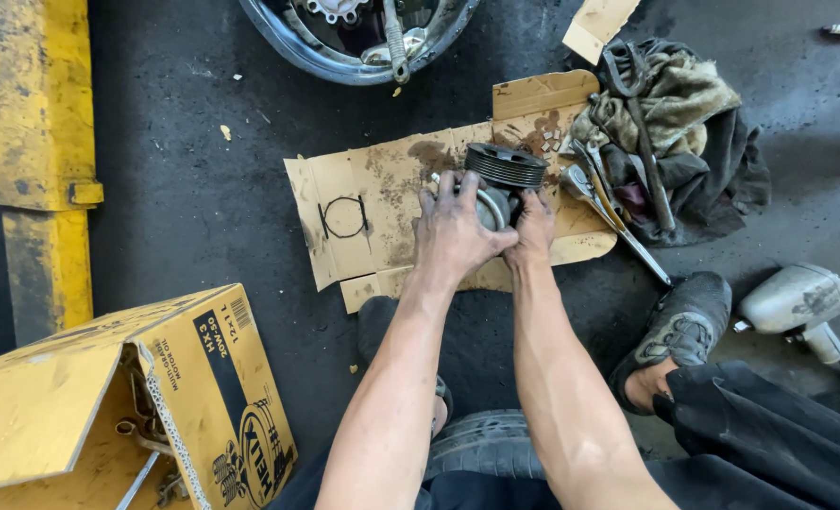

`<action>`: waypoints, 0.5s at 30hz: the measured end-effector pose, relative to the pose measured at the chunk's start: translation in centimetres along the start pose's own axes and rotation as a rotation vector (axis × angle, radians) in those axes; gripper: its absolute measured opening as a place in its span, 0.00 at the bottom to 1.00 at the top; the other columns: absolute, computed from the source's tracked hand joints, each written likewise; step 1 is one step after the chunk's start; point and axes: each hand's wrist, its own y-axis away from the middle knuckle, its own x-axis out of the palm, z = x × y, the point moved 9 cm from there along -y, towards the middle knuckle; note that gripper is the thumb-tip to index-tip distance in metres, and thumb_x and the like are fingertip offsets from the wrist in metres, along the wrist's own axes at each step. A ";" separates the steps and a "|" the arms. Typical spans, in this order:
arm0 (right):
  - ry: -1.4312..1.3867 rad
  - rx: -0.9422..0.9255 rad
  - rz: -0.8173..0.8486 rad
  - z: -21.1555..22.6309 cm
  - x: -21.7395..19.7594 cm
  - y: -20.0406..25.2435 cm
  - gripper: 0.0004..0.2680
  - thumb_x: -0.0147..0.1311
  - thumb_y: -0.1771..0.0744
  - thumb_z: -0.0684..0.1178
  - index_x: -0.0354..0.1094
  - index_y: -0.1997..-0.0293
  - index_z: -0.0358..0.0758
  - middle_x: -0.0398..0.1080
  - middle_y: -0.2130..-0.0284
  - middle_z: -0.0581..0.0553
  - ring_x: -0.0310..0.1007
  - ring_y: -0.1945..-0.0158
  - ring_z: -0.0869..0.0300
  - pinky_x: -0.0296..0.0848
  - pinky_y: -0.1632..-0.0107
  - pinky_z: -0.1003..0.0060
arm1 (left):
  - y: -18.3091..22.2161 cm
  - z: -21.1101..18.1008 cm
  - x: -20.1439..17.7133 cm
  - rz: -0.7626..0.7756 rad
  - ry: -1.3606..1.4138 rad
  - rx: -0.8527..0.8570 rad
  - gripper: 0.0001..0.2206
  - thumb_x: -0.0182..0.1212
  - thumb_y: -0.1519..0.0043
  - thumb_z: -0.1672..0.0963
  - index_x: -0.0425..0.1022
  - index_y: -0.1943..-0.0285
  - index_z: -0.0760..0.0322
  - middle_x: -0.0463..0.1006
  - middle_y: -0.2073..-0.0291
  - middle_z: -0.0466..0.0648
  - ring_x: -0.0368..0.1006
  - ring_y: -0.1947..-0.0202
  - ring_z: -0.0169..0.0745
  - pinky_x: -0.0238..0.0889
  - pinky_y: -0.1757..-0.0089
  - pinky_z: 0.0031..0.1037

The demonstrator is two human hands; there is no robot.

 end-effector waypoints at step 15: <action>-0.076 -0.001 0.137 2.5 1.5 2.9 0.04 0.59 0.38 0.52 0.75 0.67 0.49 0.72 0.74 0.51 0.70 0.65 0.64 0.66 0.57 0.70 | -0.9 -0.7 0.1 -0.050 -0.179 0.021 0.28 0.67 0.56 0.43 0.73 0.50 0.57 0.64 0.38 0.56 0.56 0.34 0.81 0.62 0.50 0.72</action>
